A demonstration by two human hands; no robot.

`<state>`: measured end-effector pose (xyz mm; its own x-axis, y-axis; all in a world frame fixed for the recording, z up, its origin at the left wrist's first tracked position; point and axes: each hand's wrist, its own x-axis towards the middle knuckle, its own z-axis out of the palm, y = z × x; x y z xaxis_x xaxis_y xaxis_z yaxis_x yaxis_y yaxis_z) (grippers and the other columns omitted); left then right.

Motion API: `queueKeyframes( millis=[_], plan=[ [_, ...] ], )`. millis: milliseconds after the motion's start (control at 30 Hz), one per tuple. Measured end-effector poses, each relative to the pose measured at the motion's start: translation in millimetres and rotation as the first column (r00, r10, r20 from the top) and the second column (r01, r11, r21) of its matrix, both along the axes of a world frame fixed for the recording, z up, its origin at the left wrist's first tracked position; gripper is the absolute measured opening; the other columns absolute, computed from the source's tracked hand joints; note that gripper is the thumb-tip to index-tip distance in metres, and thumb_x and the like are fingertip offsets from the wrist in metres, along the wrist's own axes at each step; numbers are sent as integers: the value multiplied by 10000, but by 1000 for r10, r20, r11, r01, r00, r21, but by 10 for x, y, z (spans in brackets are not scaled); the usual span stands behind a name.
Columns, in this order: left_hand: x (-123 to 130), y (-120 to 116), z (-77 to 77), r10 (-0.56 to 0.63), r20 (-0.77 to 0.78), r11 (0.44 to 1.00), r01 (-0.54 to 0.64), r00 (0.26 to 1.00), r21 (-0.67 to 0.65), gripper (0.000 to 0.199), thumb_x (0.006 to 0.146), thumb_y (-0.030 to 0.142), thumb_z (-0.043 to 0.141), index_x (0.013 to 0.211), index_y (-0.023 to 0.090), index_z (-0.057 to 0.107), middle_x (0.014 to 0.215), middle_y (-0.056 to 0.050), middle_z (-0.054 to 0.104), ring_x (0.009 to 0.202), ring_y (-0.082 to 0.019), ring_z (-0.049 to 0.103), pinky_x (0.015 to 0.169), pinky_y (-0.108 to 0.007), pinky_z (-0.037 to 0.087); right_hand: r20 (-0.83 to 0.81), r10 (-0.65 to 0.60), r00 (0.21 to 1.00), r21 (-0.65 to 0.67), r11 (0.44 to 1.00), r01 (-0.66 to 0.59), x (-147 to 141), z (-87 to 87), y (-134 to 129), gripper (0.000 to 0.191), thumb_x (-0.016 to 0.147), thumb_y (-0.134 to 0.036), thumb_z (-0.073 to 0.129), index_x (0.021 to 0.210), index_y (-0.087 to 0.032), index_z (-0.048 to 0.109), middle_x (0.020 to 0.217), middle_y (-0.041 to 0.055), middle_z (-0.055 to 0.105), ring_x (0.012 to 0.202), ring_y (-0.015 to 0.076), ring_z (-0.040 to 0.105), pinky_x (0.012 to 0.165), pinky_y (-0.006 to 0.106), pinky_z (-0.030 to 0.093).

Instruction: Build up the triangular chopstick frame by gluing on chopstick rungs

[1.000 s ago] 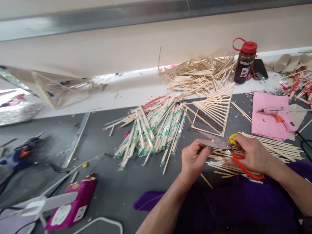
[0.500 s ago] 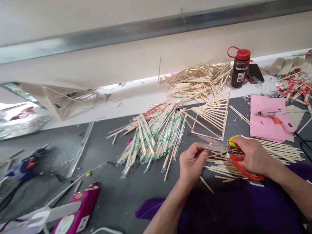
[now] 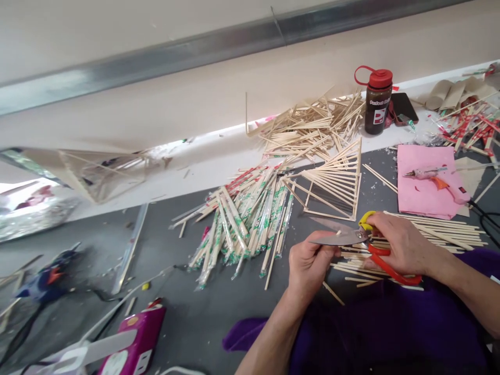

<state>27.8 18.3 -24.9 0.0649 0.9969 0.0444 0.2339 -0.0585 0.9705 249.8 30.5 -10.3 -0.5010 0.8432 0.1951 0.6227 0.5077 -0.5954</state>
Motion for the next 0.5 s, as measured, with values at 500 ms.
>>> queueKeyframes(
  millis=[500],
  plan=[
    [4, -31, -25, 7, 43, 1000, -6, 999, -31, 277, 852, 416, 579, 851, 162, 687, 564, -2, 630, 390, -67, 448, 399, -180, 364, -24, 10, 1000, 56, 998, -8, 18, 1, 23, 532, 625, -500, 799, 942, -154, 547, 783, 35, 634, 655, 170, 585, 568, 269, 413]
  ],
)
